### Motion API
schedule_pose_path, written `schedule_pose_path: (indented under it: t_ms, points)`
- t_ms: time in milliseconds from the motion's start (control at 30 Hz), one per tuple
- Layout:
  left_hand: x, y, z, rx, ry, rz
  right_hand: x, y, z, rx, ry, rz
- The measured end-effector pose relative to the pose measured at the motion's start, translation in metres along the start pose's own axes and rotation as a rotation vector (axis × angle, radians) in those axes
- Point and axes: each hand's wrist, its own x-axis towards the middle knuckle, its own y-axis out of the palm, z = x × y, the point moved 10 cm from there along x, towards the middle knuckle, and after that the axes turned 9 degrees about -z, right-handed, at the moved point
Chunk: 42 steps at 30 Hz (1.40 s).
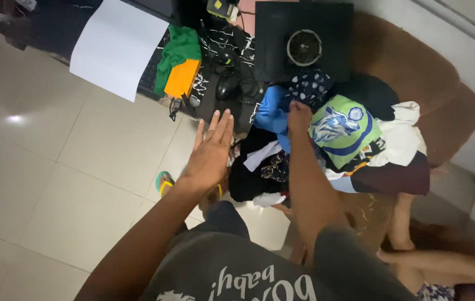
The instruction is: The person removes clothes from hangers and places them on a drying rack. Then they pick up several shirts from a pile, fold each one on a wooden table, and stack them neatly.
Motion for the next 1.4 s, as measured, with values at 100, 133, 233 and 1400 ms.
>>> schedule_pose_path:
  t_ms: [100,133,233,1400]
  points:
    - [-0.006,-0.007,-0.003,-0.015,0.010,0.002,-0.029,-0.070,0.052,0.105,-0.106,-0.382]
    - [-0.008,-0.010,-0.004,-0.015,0.015,0.007,-0.041,-0.088,0.073,0.205,-0.106,-0.397]
    - [-0.008,-0.019,-0.007,-0.036,0.025,0.021,-0.080,-0.138,0.143,0.443,-0.128,-0.426]
    - [-0.033,0.044,-0.046,-0.593,-0.254,0.019,-0.071,-0.071,0.007,-0.660,-0.398,-0.039]
